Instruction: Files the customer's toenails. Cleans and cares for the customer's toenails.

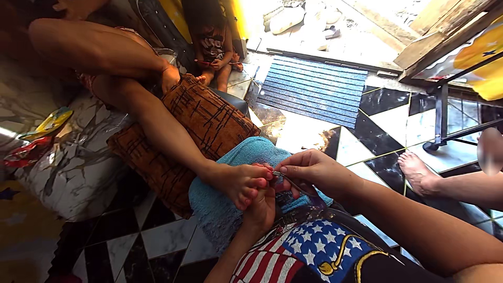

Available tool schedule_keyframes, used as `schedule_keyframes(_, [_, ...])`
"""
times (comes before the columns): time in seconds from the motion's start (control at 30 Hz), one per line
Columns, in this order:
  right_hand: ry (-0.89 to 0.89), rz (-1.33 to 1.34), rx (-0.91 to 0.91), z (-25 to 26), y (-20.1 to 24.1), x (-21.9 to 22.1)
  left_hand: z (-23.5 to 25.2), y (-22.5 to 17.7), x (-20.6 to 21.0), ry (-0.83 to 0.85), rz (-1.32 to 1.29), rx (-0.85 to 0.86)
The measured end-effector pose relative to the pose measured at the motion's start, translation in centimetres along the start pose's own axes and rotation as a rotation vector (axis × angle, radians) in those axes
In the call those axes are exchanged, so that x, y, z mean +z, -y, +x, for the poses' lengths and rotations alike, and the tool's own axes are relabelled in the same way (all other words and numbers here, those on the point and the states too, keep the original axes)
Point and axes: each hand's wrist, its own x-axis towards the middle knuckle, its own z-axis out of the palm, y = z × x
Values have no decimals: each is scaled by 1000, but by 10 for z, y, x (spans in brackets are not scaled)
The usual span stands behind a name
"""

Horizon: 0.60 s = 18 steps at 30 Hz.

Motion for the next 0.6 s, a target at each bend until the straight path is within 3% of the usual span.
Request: schedule_keyframes(0.6, [20, 46, -20, -1, -6, -1, 1, -1, 0, 34, 2, -1])
